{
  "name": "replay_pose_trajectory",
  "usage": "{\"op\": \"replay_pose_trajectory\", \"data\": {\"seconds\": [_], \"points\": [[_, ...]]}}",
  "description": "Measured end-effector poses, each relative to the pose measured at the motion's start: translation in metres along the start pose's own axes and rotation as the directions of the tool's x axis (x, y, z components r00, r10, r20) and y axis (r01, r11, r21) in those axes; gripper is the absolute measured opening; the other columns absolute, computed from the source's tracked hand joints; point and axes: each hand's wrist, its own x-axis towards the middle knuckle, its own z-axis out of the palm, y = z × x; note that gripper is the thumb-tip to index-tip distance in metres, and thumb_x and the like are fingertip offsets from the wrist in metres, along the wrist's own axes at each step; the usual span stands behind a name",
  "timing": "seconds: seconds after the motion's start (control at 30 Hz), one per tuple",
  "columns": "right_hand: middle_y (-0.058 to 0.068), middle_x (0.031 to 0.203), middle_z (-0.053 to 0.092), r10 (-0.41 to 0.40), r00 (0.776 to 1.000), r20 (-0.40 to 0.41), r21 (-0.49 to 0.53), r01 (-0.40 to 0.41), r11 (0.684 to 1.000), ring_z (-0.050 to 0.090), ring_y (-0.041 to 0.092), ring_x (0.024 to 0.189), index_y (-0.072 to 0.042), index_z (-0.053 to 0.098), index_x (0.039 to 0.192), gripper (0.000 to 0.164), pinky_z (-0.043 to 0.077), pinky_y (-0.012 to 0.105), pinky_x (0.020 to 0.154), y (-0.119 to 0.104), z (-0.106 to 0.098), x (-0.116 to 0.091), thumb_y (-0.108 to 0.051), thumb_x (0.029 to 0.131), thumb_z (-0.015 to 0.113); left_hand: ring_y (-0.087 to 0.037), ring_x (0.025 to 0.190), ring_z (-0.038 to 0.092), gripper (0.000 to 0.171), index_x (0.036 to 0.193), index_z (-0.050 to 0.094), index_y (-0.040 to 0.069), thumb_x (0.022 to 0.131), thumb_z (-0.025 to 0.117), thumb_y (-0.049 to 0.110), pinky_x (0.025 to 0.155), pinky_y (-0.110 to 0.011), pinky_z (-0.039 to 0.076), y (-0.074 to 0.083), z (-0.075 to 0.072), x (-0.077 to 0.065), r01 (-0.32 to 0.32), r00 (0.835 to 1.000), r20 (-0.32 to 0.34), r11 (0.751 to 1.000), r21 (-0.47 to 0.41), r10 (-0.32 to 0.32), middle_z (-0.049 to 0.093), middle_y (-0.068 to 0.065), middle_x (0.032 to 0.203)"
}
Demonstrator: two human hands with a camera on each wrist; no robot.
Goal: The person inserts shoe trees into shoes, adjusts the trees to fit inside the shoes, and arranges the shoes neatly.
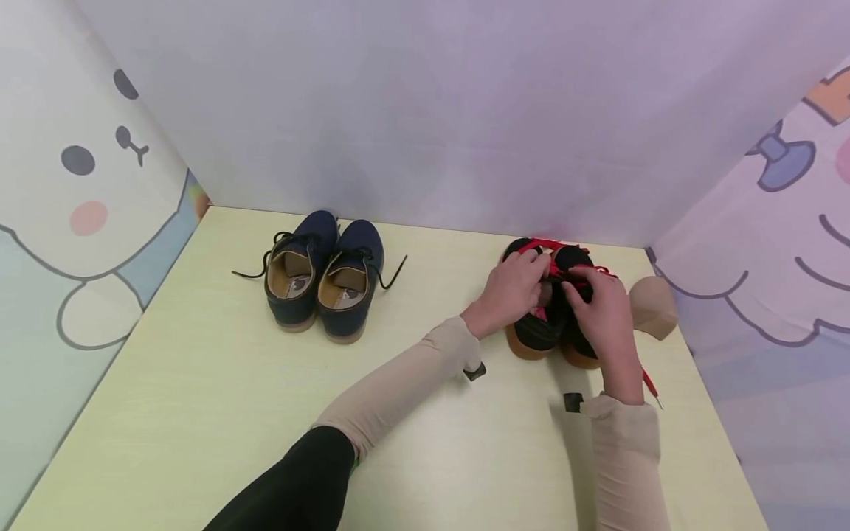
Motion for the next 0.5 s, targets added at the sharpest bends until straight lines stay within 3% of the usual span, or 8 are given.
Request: {"op": "replay_pose_trajectory", "data": {"seconds": [0.23,0.4,0.5], "points": [[0.029,0.136,0.064,0.092,0.995,-0.03,0.039,-0.091,0.995,0.057,0.05,0.129,0.0,0.063,0.135,0.039,0.042,0.066,0.109,0.018,-0.011,-0.003,-0.025,0.106,0.061,-0.021,0.125,0.053,0.037,0.138,0.052,0.021,0.102,0.058,0.031,0.101,-0.038,0.051,0.01,0.001,0.002,0.049,0.997,0.048,0.997,0.063,-0.052,0.058,-0.001,0.135],[0.03,0.13,0.065,0.133,0.987,-0.093,0.083,-0.125,0.989,0.057,0.047,0.123,0.001,0.064,0.136,0.036,0.044,0.061,0.106,0.026,-0.015,-0.005,-0.019,0.106,0.058,-0.02,0.128,0.05,0.029,0.129,0.053,0.026,0.102,0.059,0.035,0.105,-0.039,0.045,0.015,0.005,0.004,0.017,0.998,0.063,0.999,0.048,-0.02,0.052,0.001,0.139],[0.029,0.118,0.069,0.112,0.979,-0.171,0.054,-0.104,0.993,0.059,0.044,0.109,0.002,0.068,0.13,0.031,0.048,0.048,0.089,0.031,-0.017,-0.005,-0.014,0.104,0.06,-0.019,0.129,0.048,0.024,0.125,0.055,0.028,0.103,0.057,0.038,0.106,-0.039,0.043,0.019,0.006,0.007,-0.016,0.996,0.084,0.999,0.029,0.014,0.051,0.002,0.139]]}}
